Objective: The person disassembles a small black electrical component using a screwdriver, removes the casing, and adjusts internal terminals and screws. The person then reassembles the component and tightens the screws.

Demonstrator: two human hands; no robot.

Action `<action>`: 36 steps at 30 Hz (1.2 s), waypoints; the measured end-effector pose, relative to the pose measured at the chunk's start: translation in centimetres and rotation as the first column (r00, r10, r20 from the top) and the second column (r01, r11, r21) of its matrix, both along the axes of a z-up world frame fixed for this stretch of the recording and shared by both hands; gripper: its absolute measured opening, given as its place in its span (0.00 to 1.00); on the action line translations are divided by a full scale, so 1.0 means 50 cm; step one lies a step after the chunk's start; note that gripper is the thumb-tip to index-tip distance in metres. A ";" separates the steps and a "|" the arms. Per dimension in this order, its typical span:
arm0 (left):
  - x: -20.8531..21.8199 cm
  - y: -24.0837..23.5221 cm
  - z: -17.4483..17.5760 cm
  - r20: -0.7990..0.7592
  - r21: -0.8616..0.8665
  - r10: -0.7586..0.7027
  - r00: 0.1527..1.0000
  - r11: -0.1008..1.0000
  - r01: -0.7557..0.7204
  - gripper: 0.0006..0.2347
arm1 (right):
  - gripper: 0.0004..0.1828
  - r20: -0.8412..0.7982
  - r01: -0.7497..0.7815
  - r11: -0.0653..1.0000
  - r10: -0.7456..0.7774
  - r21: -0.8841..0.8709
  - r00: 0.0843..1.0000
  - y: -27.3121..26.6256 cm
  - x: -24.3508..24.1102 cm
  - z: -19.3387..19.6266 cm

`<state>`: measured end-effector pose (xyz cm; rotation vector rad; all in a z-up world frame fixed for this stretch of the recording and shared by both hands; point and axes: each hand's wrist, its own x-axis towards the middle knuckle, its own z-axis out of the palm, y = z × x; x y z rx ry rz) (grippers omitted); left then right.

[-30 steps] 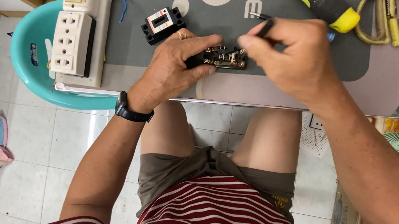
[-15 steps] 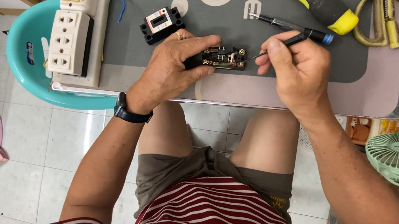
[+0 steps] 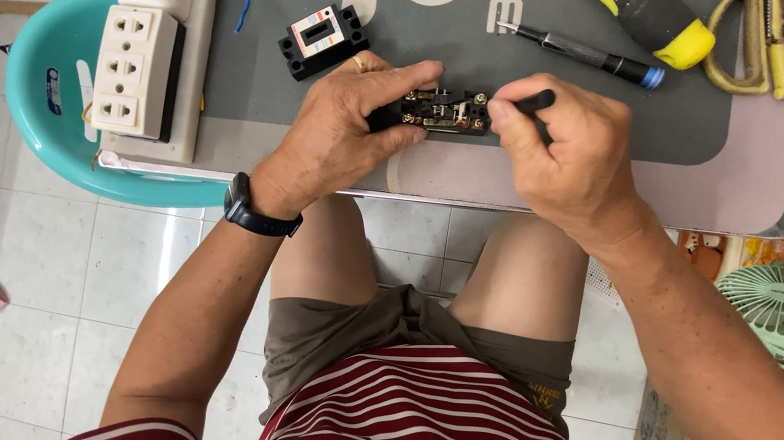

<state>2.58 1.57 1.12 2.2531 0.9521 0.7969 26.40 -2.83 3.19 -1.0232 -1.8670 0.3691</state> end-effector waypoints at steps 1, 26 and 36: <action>0.001 -0.001 0.000 0.011 0.002 0.002 1.000 1.000 -0.002 0.25 | 0.05 0.056 -0.009 0.999 0.006 0.042 0.998 0.003 -0.001 0.001; -0.002 -0.002 0.006 -0.014 -0.006 -0.019 1.000 1.000 0.019 0.28 | 0.07 0.122 -0.042 0.999 0.043 -0.008 0.992 0.029 -0.007 0.033; -0.013 -0.007 0.020 0.014 0.012 -0.029 0.999 1.000 0.029 0.29 | 0.06 0.086 -0.039 0.999 0.040 -0.010 0.996 0.027 0.007 0.046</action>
